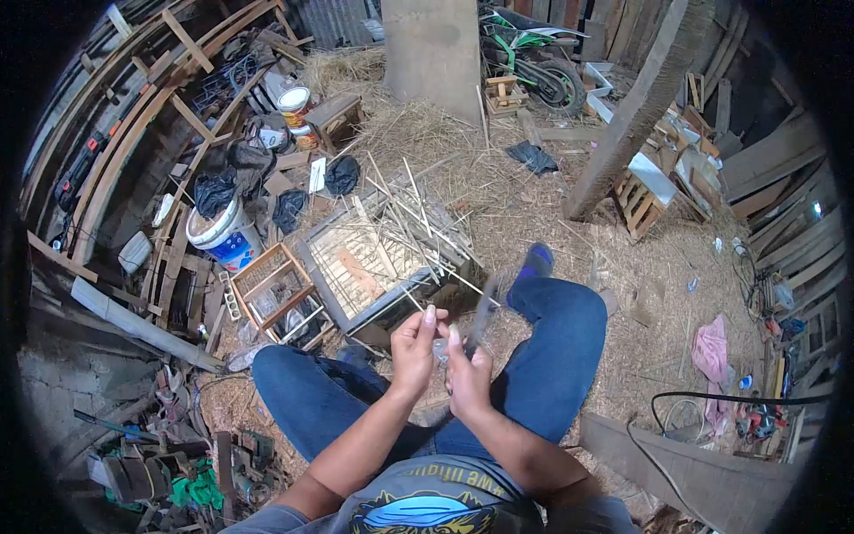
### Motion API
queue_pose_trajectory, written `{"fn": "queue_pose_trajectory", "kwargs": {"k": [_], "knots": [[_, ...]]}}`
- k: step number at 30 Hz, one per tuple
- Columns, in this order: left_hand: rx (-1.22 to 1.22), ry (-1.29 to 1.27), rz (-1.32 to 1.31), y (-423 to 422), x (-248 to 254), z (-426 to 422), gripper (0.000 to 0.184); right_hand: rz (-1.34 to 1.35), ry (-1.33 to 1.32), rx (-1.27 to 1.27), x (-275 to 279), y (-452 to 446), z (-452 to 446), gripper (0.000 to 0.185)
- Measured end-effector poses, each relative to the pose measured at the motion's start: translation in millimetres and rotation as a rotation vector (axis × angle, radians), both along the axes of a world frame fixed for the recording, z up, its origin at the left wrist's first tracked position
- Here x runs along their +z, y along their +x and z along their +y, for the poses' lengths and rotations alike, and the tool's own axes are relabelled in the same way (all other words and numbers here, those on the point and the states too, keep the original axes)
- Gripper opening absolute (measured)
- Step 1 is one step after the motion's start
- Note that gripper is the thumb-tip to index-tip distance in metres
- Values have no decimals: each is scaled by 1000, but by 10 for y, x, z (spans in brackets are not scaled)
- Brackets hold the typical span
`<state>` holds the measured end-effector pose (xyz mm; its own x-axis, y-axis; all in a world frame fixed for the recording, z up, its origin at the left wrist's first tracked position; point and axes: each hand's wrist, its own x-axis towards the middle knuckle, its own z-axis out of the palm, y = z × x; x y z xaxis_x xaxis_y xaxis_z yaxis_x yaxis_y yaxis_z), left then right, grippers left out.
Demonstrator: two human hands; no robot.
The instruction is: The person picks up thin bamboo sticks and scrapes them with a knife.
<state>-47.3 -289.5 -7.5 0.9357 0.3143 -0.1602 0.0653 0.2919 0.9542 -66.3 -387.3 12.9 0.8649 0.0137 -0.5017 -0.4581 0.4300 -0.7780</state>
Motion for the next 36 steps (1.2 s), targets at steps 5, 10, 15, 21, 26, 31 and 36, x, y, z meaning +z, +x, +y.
{"fn": "queue_pose_trajectory", "kwargs": {"k": [5, 10, 15, 21, 26, 31, 36], "knots": [[-59, -45, -18, -24, 70, 230, 33, -522, -335, 235, -398, 112, -358, 21], [-87, -255, 39, -151, -8, 261, 29, -914, -876, 544, 125, 450, -468, 16], [-139, -470, 135, -240, 160, 269, 28, -1083, -877, 633, 140, 601, -412, 16], [-329, -768, 136, -297, 103, 379, 31, -1091, -873, 713, 119, 622, -434, 18], [-444, -1210, 35, -346, 97, 354, 39, -1110, -914, 710, 113, 693, -500, 19], [-433, -1361, 26, -375, 78, 329, 40, -1137, -990, 674, -38, 842, -510, 20], [-464, -1508, -5, -625, 87, 238, 41, -840, -1170, 534, -251, 1337, -840, 32]]}}
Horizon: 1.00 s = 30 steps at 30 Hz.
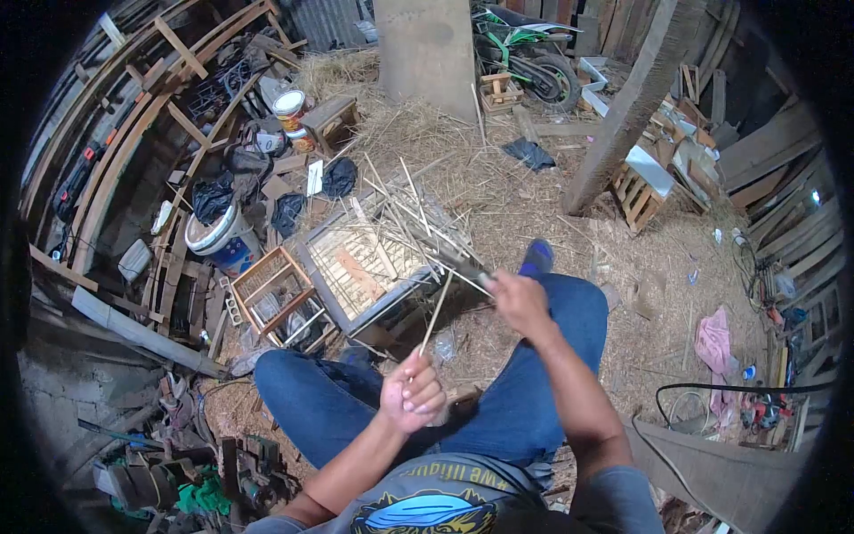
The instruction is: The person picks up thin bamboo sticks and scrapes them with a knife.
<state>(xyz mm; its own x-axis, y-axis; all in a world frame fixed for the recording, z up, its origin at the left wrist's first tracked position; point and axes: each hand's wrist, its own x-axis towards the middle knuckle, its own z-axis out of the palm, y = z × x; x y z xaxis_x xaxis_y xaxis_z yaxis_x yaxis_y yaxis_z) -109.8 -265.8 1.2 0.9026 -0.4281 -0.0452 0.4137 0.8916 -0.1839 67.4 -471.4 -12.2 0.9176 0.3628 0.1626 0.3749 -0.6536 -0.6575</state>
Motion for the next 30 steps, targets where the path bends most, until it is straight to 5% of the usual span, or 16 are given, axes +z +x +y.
{"fn": "queue_pose_trajectory", "kwargs": {"k": [5, 8, 10, 15, 24, 30], "knots": [[-3, 215, 61, -8, 4, -53, 33, 3, 225, 139, 286, -294, 202, 31], [9, 355, -30, 88, 48, -10, 28, -63, 145, 341, 354, -576, 353, 25], [36, 699, 97, 128, 174, -13, 29, -56, 147, 365, 392, -680, 375, 24], [35, 892, 87, 121, 180, 39, 22, -76, 140, 396, 479, -747, 361, 22], [45, 600, -23, 119, 206, 95, 24, -167, 154, 404, 419, -618, 347, 25], [58, 646, -13, -142, 68, -20, 25, -47, 10, 13, 268, -106, 16, 31]]}}
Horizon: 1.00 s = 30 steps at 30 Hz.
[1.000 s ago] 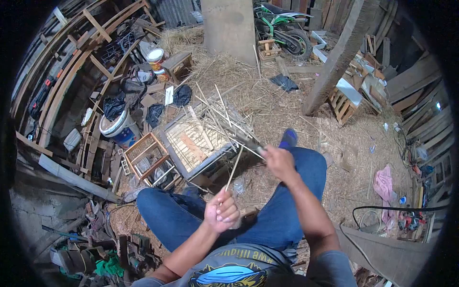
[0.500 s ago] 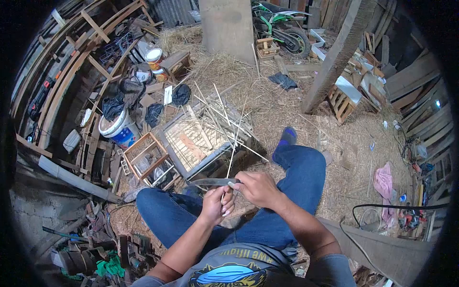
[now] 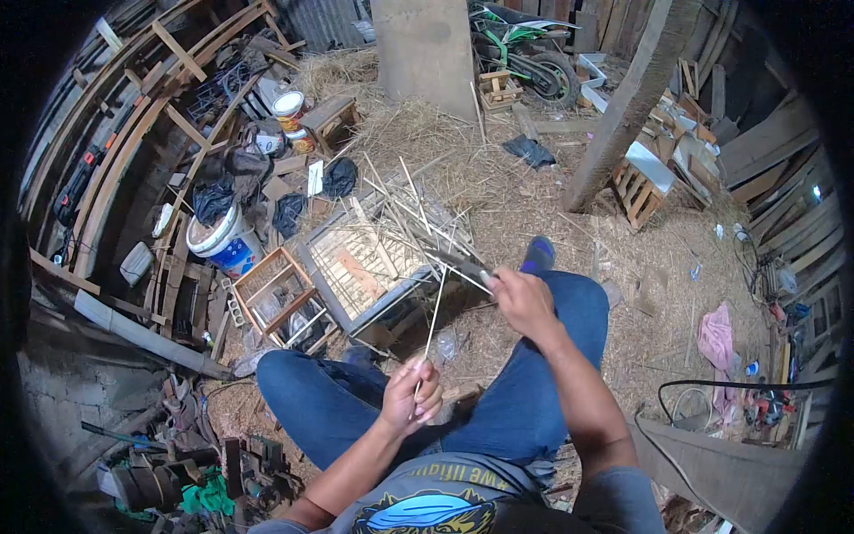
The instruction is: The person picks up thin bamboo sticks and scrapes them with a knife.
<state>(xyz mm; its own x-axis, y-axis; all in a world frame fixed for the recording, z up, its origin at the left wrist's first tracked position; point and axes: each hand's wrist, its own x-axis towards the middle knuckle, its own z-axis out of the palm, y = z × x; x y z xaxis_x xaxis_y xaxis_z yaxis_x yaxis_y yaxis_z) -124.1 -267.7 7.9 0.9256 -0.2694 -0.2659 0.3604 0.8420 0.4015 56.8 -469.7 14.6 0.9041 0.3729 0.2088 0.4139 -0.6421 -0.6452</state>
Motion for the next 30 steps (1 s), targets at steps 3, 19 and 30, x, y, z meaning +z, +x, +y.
{"fn": "queue_pose_trajectory", "kwargs": {"k": [3, 19, 30], "knots": [[69, 286, 37, 64, -25, 10, 26, -1, 93, 152, 181, -264, 126, 35], [48, 206, -34, 149, 45, 95, 27, 26, 81, 332, 113, -605, 375, 20], [11, 218, 28, 162, 30, 108, 31, 30, 45, 339, 77, -595, 375, 23]]}}
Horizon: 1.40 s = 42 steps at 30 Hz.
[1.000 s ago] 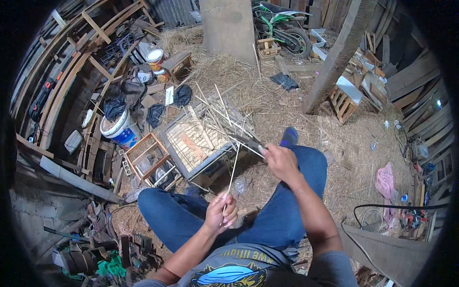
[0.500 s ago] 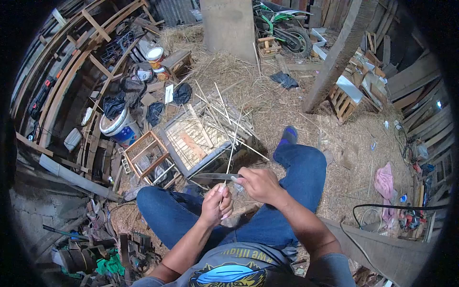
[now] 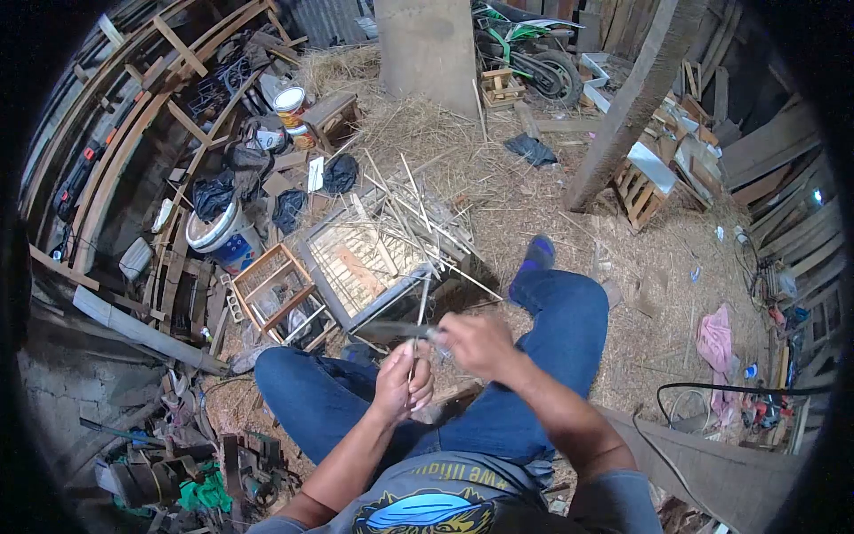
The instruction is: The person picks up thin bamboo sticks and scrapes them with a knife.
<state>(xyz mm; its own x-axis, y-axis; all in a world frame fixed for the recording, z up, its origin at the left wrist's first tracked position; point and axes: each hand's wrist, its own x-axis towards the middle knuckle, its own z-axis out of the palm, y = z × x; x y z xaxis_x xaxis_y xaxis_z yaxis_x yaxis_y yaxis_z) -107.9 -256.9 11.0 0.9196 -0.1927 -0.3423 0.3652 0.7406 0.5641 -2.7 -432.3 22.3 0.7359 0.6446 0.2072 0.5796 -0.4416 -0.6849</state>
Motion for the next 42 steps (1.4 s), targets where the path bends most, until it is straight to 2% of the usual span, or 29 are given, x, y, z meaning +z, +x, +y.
{"fn": "queue_pose_trajectory", "kwargs": {"k": [2, 4, 6, 8, 10, 11, 14, 21, 24, 28, 30, 36, 42], "knots": [[-36, 48, -67, 15, -212, 81, 32, -13, 50, 36, 7, -51, 45, 25], [-42, 59, -102, 67, -156, 105, 33, 24, 39, 36, 12, -29, 42, 25], [70, 278, -50, 96, -62, 64, 31, 61, 26, 26, 19, -33, 37, 24], [50, 330, -65, 64, -149, 107, 26, 16, 27, 59, 27, -49, 30, 24], [-8, 521, -95, 22, -205, 107, 20, 8, 39, 71, 25, -62, 42, 25], [38, 567, -154, 12, -233, 69, 19, 0, 51, 85, 25, -68, 46, 25], [73, 564, -229, -30, -245, 61, 19, -4, 10, 98, 63, -81, 29, 25], [62, 581, -194, -59, -346, 103, 23, -62, 0, 56, 26, -66, 36, 23], [105, 692, -222, -46, -366, 127, 27, -58, -35, 29, -55, -36, 39, 25], [134, 789, -237, -188, -327, 111, 26, -38, -232, -303, -119, 321, -206, 30], [133, 822, -227, -220, -334, 122, 24, -111, -177, -307, -155, 347, -265, 30], [123, 826, -139, -96, -395, 100, 21, -91, -74, 16, 12, -209, 72, 26], [112, 712, -134, -106, -199, 60, 23, -88, -71, -13, -7, -149, 69, 27]]}}
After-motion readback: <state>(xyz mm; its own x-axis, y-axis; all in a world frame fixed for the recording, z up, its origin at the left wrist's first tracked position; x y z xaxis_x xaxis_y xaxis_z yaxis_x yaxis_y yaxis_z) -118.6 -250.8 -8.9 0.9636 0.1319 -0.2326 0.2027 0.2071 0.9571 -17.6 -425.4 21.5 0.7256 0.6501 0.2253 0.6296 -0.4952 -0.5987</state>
